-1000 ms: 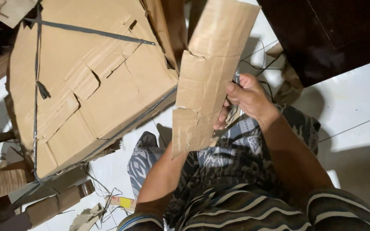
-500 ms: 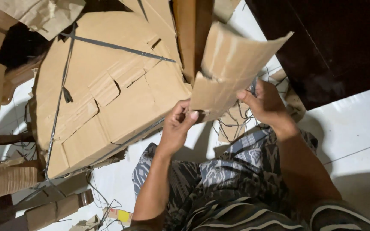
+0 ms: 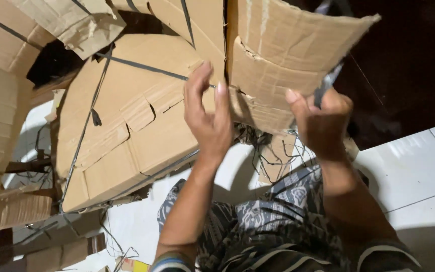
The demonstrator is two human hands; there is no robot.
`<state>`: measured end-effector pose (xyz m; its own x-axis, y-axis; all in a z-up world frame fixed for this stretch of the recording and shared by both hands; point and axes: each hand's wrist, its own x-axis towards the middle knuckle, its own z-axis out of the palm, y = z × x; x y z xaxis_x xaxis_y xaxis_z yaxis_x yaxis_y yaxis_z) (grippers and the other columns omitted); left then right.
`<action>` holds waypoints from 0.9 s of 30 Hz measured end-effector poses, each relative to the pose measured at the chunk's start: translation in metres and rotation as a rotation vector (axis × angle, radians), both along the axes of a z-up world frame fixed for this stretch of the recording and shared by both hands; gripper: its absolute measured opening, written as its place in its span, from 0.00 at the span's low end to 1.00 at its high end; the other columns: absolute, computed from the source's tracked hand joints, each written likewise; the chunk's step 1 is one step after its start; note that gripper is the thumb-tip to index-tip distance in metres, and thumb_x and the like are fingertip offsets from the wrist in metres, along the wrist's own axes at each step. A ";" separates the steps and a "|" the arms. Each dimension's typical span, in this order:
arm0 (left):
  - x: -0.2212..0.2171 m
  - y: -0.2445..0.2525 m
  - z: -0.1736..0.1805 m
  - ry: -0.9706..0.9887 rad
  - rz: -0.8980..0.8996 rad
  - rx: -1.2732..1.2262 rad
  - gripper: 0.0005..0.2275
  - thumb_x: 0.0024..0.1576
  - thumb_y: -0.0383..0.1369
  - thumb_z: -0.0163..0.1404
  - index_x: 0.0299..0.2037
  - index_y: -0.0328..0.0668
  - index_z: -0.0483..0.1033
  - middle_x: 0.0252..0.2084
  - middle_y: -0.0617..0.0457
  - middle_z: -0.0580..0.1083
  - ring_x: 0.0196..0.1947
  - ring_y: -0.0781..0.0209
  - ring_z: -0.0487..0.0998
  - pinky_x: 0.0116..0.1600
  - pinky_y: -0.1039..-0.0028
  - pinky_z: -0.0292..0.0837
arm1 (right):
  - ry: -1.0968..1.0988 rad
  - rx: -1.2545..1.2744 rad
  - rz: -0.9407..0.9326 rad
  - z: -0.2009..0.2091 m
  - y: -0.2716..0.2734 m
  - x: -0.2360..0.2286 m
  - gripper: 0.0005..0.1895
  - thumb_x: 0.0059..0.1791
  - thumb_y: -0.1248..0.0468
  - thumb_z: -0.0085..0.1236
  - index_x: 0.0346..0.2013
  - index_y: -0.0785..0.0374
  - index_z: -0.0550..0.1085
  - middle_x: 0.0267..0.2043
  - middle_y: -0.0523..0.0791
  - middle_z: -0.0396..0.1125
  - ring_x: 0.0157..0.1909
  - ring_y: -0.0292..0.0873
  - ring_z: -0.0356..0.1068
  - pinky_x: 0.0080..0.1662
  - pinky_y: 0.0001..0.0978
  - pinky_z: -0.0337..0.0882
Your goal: Wrapping a wooden chair frame with cardboard and securing it with string for protection.
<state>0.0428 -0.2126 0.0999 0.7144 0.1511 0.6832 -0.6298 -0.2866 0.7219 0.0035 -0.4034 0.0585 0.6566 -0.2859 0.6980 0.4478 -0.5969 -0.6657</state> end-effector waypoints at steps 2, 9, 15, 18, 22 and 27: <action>0.028 0.002 0.000 -0.041 0.070 0.149 0.18 0.68 0.37 0.50 0.66 0.47 0.64 0.60 0.46 0.71 0.57 0.54 0.76 0.62 0.66 0.79 | 0.124 -0.053 -0.099 0.022 0.011 -0.023 0.29 0.54 0.65 0.62 0.10 0.60 0.63 0.10 0.37 0.52 0.15 0.35 0.54 0.26 0.33 0.51; 0.069 0.018 0.020 -0.188 0.169 0.552 0.19 0.69 0.29 0.47 0.68 0.44 0.57 0.64 0.46 0.69 0.60 0.53 0.77 0.59 0.68 0.83 | -0.023 -0.002 0.000 0.029 0.033 -0.028 0.28 0.56 0.68 0.57 0.12 0.61 0.63 0.12 0.39 0.56 0.15 0.35 0.56 0.23 0.30 0.50; 0.071 0.024 0.024 -0.183 0.139 0.566 0.27 0.60 0.18 0.51 0.66 0.49 0.54 0.58 0.48 0.70 0.44 0.55 0.80 0.37 0.65 0.81 | -0.073 -0.009 -0.002 0.033 0.039 -0.023 0.25 0.56 0.71 0.57 0.18 0.62 0.59 0.14 0.40 0.57 0.17 0.36 0.55 0.23 0.30 0.53; 0.072 0.028 0.022 -0.189 0.049 0.503 0.25 0.62 0.19 0.54 0.64 0.49 0.54 0.59 0.45 0.68 0.43 0.58 0.86 0.40 0.71 0.90 | -0.025 -0.055 -0.042 0.036 0.039 -0.023 0.28 0.55 0.71 0.60 0.16 0.62 0.55 0.14 0.41 0.54 0.17 0.38 0.52 0.24 0.33 0.50; 0.064 0.031 0.029 -0.158 0.034 0.457 0.21 0.60 0.20 0.51 0.60 0.46 0.57 0.63 0.53 0.66 0.37 0.60 0.82 0.37 0.71 0.80 | -0.060 -0.080 -0.062 0.035 0.039 -0.028 0.29 0.56 0.71 0.60 0.14 0.61 0.57 0.13 0.40 0.54 0.15 0.36 0.52 0.22 0.31 0.48; 0.063 0.031 0.031 -0.125 0.043 0.445 0.21 0.60 0.22 0.52 0.59 0.48 0.57 0.62 0.56 0.67 0.36 0.64 0.82 0.39 0.72 0.81 | -0.035 0.118 -0.043 0.003 0.024 -0.036 0.30 0.56 0.70 0.58 0.11 0.57 0.58 0.10 0.38 0.53 0.12 0.33 0.53 0.21 0.27 0.49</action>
